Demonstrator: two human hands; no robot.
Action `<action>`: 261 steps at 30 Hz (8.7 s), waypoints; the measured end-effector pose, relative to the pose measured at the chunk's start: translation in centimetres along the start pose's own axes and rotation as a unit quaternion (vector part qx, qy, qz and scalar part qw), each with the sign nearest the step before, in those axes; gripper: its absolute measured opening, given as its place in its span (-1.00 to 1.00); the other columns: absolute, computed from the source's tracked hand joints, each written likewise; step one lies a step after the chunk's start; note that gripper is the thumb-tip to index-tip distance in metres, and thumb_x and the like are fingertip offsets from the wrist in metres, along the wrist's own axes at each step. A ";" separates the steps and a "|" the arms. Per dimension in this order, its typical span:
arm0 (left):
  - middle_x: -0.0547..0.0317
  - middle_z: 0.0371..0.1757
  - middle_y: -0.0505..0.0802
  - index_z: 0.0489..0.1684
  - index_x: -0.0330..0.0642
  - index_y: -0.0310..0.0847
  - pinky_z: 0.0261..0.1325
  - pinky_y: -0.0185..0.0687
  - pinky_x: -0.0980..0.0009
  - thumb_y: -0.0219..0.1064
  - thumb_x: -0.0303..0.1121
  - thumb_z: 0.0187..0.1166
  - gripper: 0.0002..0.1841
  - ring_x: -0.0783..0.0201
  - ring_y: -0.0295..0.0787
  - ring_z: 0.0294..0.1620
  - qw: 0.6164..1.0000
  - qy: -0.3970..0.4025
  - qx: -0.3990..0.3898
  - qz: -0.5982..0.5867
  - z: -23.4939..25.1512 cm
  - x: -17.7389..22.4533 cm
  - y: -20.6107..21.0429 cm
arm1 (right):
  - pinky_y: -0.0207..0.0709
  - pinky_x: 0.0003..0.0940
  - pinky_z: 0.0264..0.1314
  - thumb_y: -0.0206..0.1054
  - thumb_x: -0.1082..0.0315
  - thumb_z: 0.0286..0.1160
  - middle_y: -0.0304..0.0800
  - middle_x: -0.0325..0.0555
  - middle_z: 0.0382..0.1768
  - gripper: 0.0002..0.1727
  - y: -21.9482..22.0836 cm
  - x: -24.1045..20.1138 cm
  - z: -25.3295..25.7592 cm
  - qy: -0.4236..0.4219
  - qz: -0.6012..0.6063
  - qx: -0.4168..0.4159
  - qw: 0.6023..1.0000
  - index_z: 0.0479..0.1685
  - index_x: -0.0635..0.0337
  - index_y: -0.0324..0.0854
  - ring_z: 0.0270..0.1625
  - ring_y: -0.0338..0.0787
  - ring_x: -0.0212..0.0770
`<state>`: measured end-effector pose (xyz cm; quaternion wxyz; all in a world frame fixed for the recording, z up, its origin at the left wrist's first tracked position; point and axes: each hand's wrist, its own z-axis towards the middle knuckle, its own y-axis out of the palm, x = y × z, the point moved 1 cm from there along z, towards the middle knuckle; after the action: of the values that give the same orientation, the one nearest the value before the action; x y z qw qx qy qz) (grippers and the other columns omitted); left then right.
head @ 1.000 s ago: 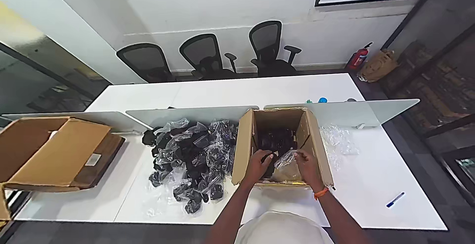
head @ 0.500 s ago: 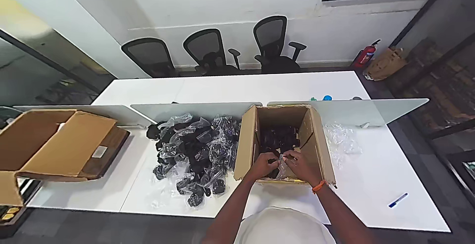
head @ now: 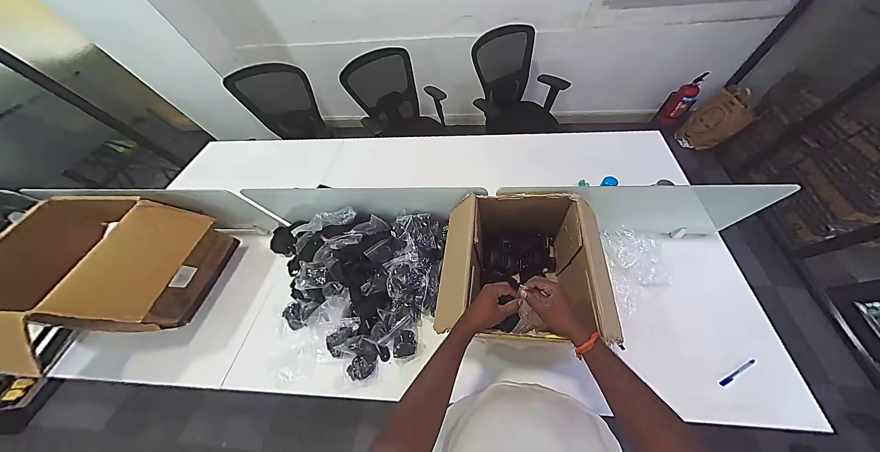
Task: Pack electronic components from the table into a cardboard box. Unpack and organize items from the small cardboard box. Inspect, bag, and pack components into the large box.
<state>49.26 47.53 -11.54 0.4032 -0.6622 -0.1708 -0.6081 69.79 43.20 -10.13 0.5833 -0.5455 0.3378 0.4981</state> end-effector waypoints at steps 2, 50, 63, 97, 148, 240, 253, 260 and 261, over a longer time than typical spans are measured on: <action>0.13 -0.15 0.84 -0.27 -0.25 0.81 0.14 0.67 0.38 0.40 -0.22 0.59 -0.75 0.38 0.75 -0.04 1.000 0.006 0.007 0.008 0.1 -0.2 0.0 | 0.68 -0.43 0.11 0.38 0.30 0.55 0.83 -0.20 -0.16 -0.85 0.2 0.0 0.0 0.015 0.001 0.000 1.000 -0.18 0.18 0.79 -0.06 0.78 -0.40; 0.15 -0.09 0.87 -0.19 -0.16 0.85 0.21 0.72 0.25 0.31 -0.13 0.60 -0.70 0.32 0.80 -0.01 0.990 -0.038 -0.002 0.139 -0.3 0.2 1.0 | 0.76 -0.36 0.17 0.54 0.44 0.35 0.84 -0.13 0.01 -0.66 -0.1 0.3 -1.0 0.070 0.031 0.010 0.997 0.12 0.21 0.70 0.01 0.83 -0.32; 0.13 -0.08 0.87 -0.19 -0.18 0.83 0.22 0.72 0.21 0.31 -0.12 0.61 -0.69 0.29 0.81 0.00 0.987 -0.036 0.016 0.157 -0.2 0.3 0.7 | 0.71 -0.31 0.32 0.50 0.39 0.38 0.78 -0.11 0.16 -0.51 0.0 0.5 -0.6 0.057 0.051 -0.024 0.997 0.35 0.21 0.57 0.19 0.79 -0.29; 0.07 -0.03 0.87 -0.07 -0.19 0.84 0.30 0.69 0.23 0.27 -0.10 0.68 -0.65 0.27 0.80 0.07 0.989 -0.010 0.000 0.147 -0.1 -0.2 1.0 | 0.72 -0.37 0.27 0.45 0.40 0.49 0.87 -0.15 0.00 -0.81 -0.5 -0.1 -0.8 0.053 0.028 0.027 0.998 0.02 0.20 0.79 0.10 0.82 -0.34; 0.01 -0.22 0.91 -0.08 -0.40 0.75 -0.01 0.84 0.25 0.41 -0.48 0.54 -0.85 0.25 0.88 -0.22 0.941 -0.051 0.256 -0.216 -0.5 1.2 0.8 | 0.78 -0.22 0.00 0.33 0.47 0.58 0.85 0.01 -0.24 -0.85 2.0 -0.4 -0.3 0.101 0.272 0.186 0.939 -0.02 0.37 0.67 -0.22 0.84 -0.16; 0.17 -0.26 0.93 -0.11 -0.24 0.86 -0.02 0.83 0.35 0.36 -0.36 0.62 -0.83 0.36 0.87 -0.26 0.980 -0.050 0.157 -0.108 -0.9 1.8 1.3 | 0.76 -0.19 -0.18 0.49 0.53 0.32 0.77 -0.02 -0.26 -0.62 -3.1 -2.0 -3.7 0.105 0.207 0.206 0.951 0.09 0.33 0.50 -0.28 0.80 -0.13; 0.07 -0.25 0.91 -0.06 -0.35 0.81 -0.03 0.81 0.35 0.29 -0.42 0.67 -0.80 0.28 0.85 -0.25 0.969 -0.073 0.181 -0.150 -0.5 1.2 0.8 | 0.80 -0.11 0.00 0.41 0.45 0.50 0.76 0.24 0.05 -0.59 -19.2 15.0 -5.6 0.237 0.042 0.434 0.868 0.28 0.43 0.51 -0.05 0.86 -0.03; 0.04 -0.26 0.86 -0.05 -0.36 0.72 -0.01 0.79 0.26 -0.06 -0.32 0.86 -0.60 0.23 0.81 -0.21 0.926 -0.121 0.201 -0.296 -1.0 0.9 0.0 | 0.66 -0.18 0.38 0.27 0.36 0.65 0.56 0.31 0.41 -0.51 -15.9 4.6 -3.7 0.094 -0.101 0.541 0.829 0.46 0.46 0.37 0.40 0.69 -0.01; 0.07 -0.26 0.85 -0.05 -0.30 0.70 -0.05 0.80 0.26 -0.12 -0.25 0.85 -0.57 0.24 0.81 -0.22 0.910 -0.135 0.199 -0.338 -1.0 1.0 -0.2 | 0.70 -0.25 0.28 0.24 0.40 0.63 0.64 0.26 0.28 -0.58 -14.2 2.2 -3.5 0.028 -0.105 0.523 0.845 0.37 0.49 0.42 0.27 0.74 -0.09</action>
<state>48.66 46.59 -10.56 0.2700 -0.5463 -0.5551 -0.5662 84.40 41.53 -8.53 0.8215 -0.2052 0.5049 0.1677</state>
